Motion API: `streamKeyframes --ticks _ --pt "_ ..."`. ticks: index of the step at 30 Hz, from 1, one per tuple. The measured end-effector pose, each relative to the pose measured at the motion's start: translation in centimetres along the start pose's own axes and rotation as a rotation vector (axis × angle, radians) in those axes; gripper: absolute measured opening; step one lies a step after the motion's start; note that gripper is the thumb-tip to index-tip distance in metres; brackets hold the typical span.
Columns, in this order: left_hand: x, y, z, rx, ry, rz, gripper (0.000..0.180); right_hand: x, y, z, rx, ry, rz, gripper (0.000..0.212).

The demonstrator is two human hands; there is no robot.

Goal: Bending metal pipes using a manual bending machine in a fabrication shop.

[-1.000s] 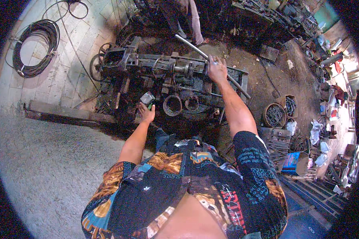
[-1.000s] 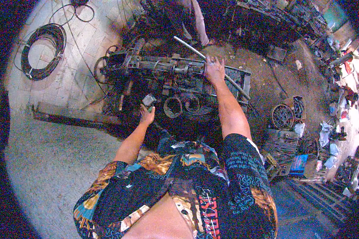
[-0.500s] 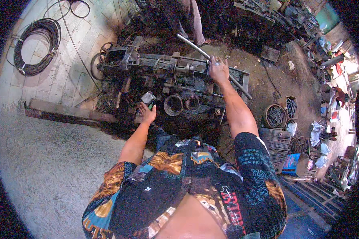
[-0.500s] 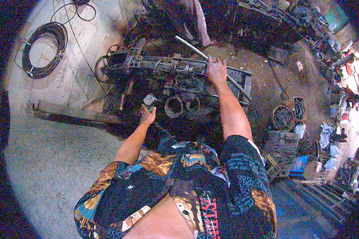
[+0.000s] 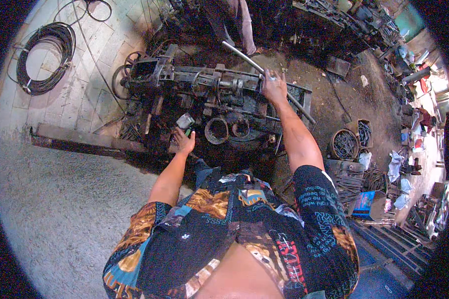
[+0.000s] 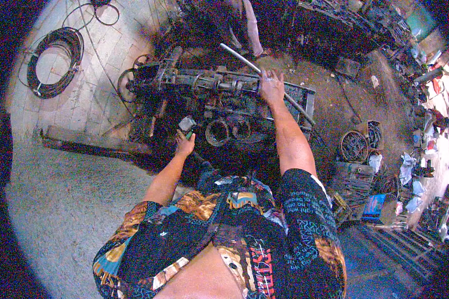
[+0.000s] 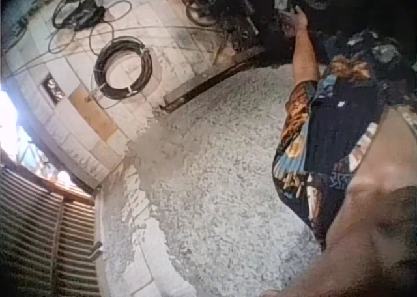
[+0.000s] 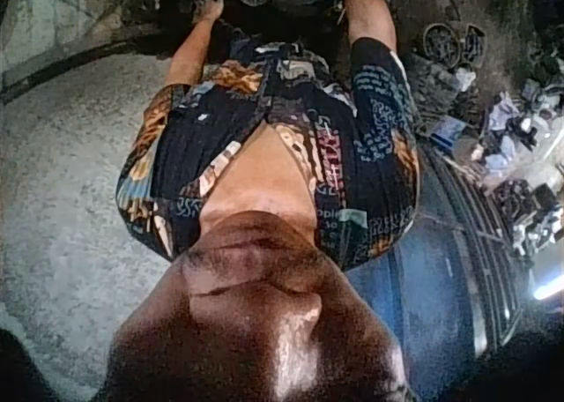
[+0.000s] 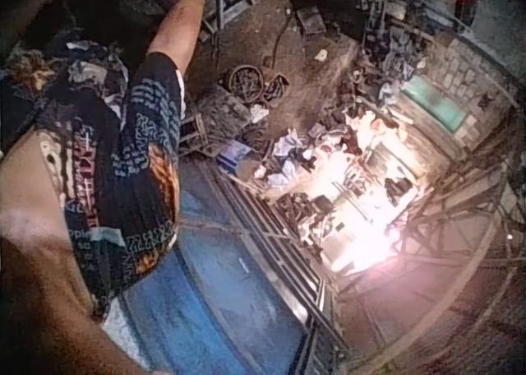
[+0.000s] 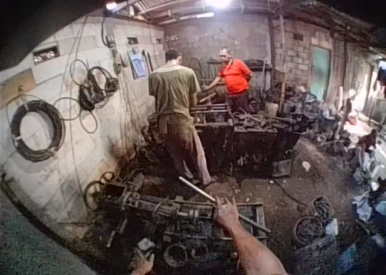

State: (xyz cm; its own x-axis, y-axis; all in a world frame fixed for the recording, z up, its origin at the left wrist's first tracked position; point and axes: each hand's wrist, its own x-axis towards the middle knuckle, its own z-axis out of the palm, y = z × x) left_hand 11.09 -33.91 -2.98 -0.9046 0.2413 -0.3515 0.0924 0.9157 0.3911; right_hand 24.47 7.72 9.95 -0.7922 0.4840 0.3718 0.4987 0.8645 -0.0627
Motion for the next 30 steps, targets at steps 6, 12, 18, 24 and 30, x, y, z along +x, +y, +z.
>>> streamKeyframes --ticks 6,12,18,24,30 --pt "0.6 -1.5 0.5 0.108 0.038 0.110 0.098 0.2 -0.5 -0.2 -0.003 -0.011 -0.004 0.045" --pt "-0.4 0.3 -0.4 0.008 -0.007 0.037 0.098 -0.1 -0.1 0.0 0.025 0.030 0.015 0.043" --pt "-0.6 0.3 -1.0 0.012 0.000 0.051 0.100 0.1 -0.3 -0.3 0.009 0.054 -0.008 0.042" --pt "-1.0 0.9 -1.3 -0.013 -0.032 0.024 0.101 0.1 0.0 -0.4 -0.035 -0.034 -0.003 0.043" --pt "-1.0 0.7 -1.3 -0.049 0.003 0.063 0.103 0.2 -0.1 -0.8 0.006 -0.101 0.041 0.044"
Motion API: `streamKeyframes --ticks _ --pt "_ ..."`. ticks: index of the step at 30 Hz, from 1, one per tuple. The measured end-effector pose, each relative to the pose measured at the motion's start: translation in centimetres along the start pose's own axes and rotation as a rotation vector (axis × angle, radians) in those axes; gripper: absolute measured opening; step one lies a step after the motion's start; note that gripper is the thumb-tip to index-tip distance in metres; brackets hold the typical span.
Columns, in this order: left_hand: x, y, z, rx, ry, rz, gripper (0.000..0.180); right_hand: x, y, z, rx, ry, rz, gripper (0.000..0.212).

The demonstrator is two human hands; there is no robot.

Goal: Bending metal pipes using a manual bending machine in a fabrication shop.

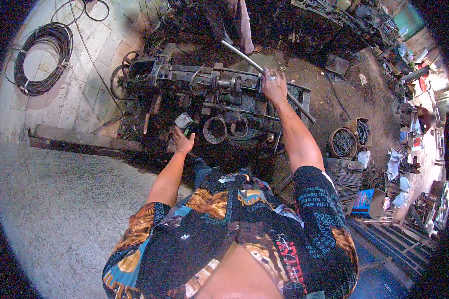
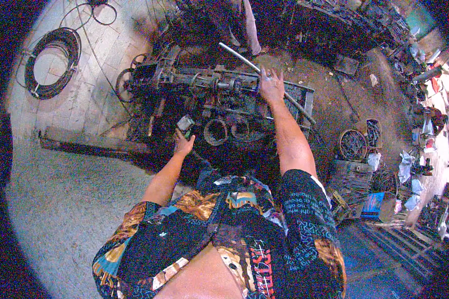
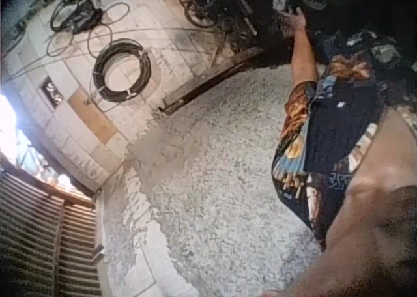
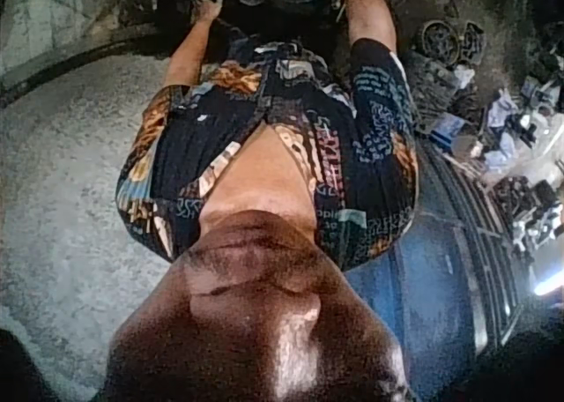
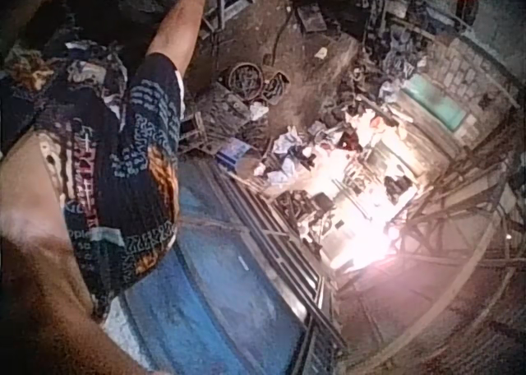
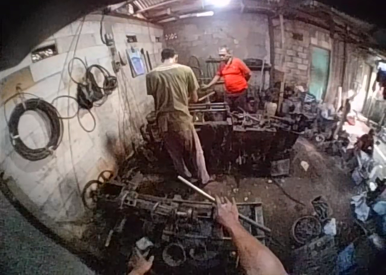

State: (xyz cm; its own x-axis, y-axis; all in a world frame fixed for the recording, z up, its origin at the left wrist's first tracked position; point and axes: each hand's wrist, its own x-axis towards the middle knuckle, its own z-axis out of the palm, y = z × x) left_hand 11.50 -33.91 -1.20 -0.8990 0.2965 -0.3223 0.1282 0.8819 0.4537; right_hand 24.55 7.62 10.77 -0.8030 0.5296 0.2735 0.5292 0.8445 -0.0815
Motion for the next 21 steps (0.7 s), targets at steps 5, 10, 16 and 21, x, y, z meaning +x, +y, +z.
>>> streamKeyframes --ticks 5,10,16,21 --pt "-0.5 0.4 -0.7 0.043 -0.044 -0.054 0.108 0.0 -0.1 0.2 -0.015 0.044 -0.016 0.045" --pt "-1.2 1.8 -1.4 0.068 -0.082 -0.074 0.112 -0.4 0.3 0.0 -0.009 0.117 -0.028 0.044" --pt "-1.0 0.6 -0.9 0.054 -0.060 -0.040 0.114 -0.3 -0.5 -1.5 0.000 -0.006 0.019 0.044" --pt "-1.2 1.1 -1.1 0.026 -0.068 -0.031 0.114 -0.4 -0.4 -2.0 0.051 -0.024 0.040 0.045"
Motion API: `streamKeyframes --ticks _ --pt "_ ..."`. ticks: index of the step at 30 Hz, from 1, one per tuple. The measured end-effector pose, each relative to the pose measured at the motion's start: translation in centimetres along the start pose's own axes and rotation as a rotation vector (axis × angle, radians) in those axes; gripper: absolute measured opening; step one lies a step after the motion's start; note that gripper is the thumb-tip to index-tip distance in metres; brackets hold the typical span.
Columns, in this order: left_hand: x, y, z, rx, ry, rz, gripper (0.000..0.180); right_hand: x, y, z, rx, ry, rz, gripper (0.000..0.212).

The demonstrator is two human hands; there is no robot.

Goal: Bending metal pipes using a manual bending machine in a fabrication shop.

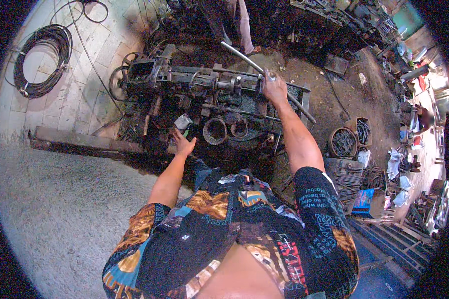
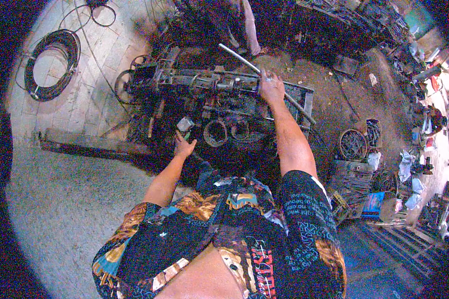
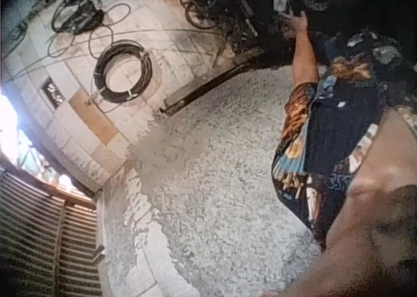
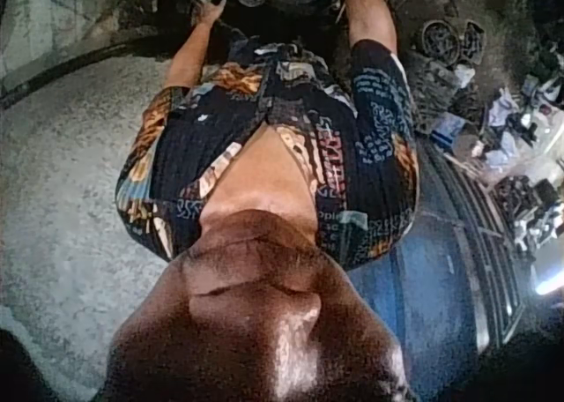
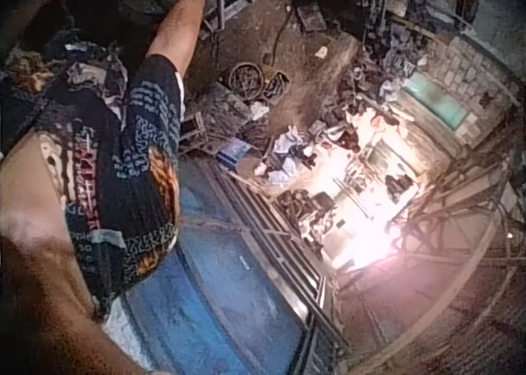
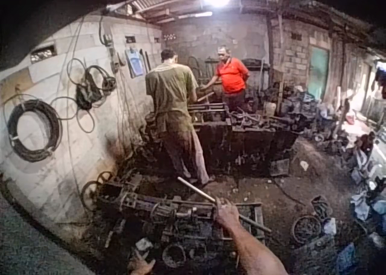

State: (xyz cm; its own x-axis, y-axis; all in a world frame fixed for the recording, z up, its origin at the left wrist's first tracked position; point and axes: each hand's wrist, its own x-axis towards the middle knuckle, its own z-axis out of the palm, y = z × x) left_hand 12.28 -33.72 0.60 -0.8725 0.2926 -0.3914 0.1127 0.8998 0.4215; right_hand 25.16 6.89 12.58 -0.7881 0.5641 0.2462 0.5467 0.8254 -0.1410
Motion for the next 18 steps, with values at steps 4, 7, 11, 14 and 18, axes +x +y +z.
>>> streamKeyframes --ticks 4,7,11,14,18 --pt "-0.1 0.5 -0.1 -0.011 0.005 -0.009 0.114 0.1 1.0 1.5 -0.077 -0.060 -0.011 0.046" --pt "-0.3 0.4 -0.3 -0.031 0.003 -0.018 0.115 0.2 0.5 1.2 -0.051 -0.048 -0.014 0.045" --pt "-0.1 0.3 -0.3 -0.007 -0.007 -0.004 0.115 0.3 0.7 1.3 0.035 0.038 -0.013 0.041" --pt "0.0 0.1 -0.1 -0.015 -0.020 -0.030 0.114 0.1 0.2 0.2 0.050 0.012 0.024 0.039" --pt "0.2 -0.2 0.3 -0.001 0.029 0.025 0.114 0.2 0.5 0.4 0.033 -0.017 0.028 0.042"
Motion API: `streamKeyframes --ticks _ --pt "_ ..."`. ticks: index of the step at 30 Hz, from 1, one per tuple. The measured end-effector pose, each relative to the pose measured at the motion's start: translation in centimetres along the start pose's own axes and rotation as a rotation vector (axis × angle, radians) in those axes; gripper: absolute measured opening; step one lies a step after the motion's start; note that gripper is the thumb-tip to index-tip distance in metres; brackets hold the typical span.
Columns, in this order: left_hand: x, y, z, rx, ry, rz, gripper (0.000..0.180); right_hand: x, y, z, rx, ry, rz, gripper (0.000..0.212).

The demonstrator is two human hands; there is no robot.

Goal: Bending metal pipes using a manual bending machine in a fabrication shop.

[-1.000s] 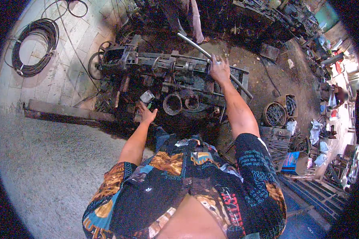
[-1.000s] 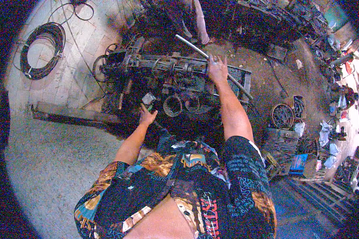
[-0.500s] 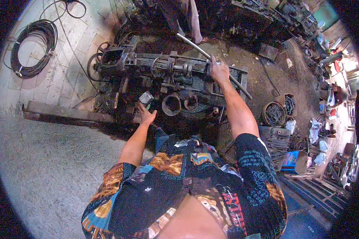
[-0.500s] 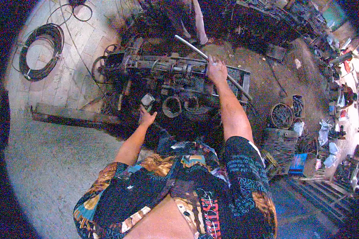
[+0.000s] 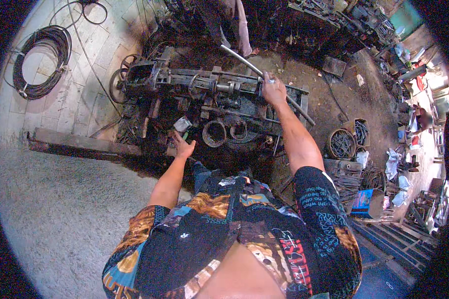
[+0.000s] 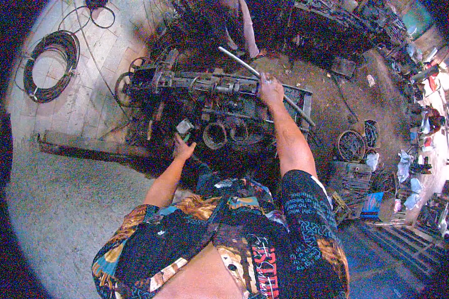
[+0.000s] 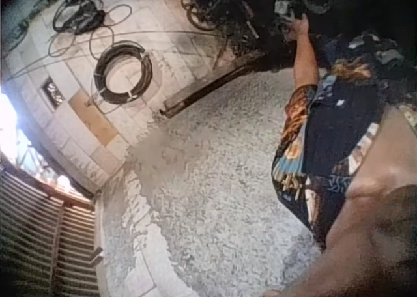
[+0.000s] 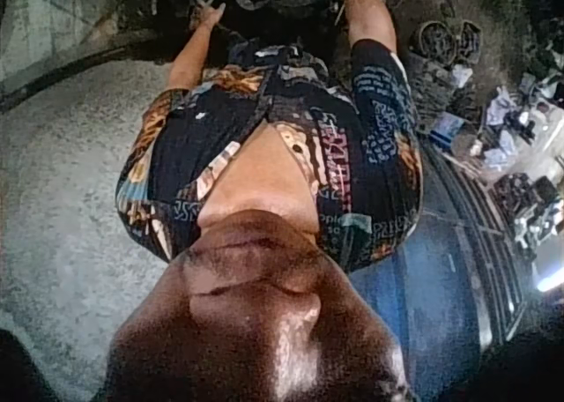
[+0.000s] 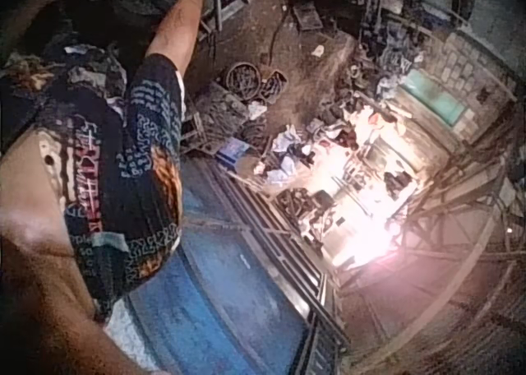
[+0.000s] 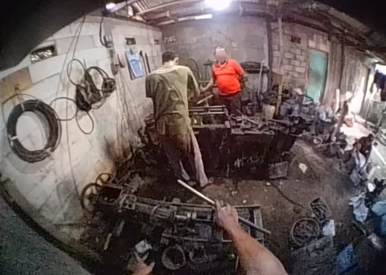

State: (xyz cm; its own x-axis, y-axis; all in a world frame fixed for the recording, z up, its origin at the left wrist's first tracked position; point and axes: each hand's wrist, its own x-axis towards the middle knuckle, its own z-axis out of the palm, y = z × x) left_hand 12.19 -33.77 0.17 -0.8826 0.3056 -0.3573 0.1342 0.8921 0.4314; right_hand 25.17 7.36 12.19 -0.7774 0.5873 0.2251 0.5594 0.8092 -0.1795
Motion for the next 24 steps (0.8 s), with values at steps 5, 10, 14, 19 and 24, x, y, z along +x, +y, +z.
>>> streamKeyframes --ticks 5,10,14,19,24 --pt "0.1 -0.4 0.5 0.085 0.056 -0.064 0.115 0.1 0.4 0.5 -0.023 -0.142 0.045 0.042" --pt "0.2 -0.6 0.7 0.039 0.086 -0.013 0.115 0.4 1.3 1.9 -0.001 -0.039 0.041 0.042" --pt "-0.9 1.4 -0.6 0.120 0.041 -0.109 0.115 0.2 0.6 0.8 0.004 -0.075 0.043 0.049" --pt "-0.7 1.0 -0.7 -0.025 -0.062 -0.097 0.114 -0.2 0.1 -0.2 -0.082 -0.074 0.055 0.049" --pt "0.2 -1.1 0.9 0.097 0.022 -0.143 0.116 -0.2 0.1 0.2 -0.143 0.081 -0.015 0.051"
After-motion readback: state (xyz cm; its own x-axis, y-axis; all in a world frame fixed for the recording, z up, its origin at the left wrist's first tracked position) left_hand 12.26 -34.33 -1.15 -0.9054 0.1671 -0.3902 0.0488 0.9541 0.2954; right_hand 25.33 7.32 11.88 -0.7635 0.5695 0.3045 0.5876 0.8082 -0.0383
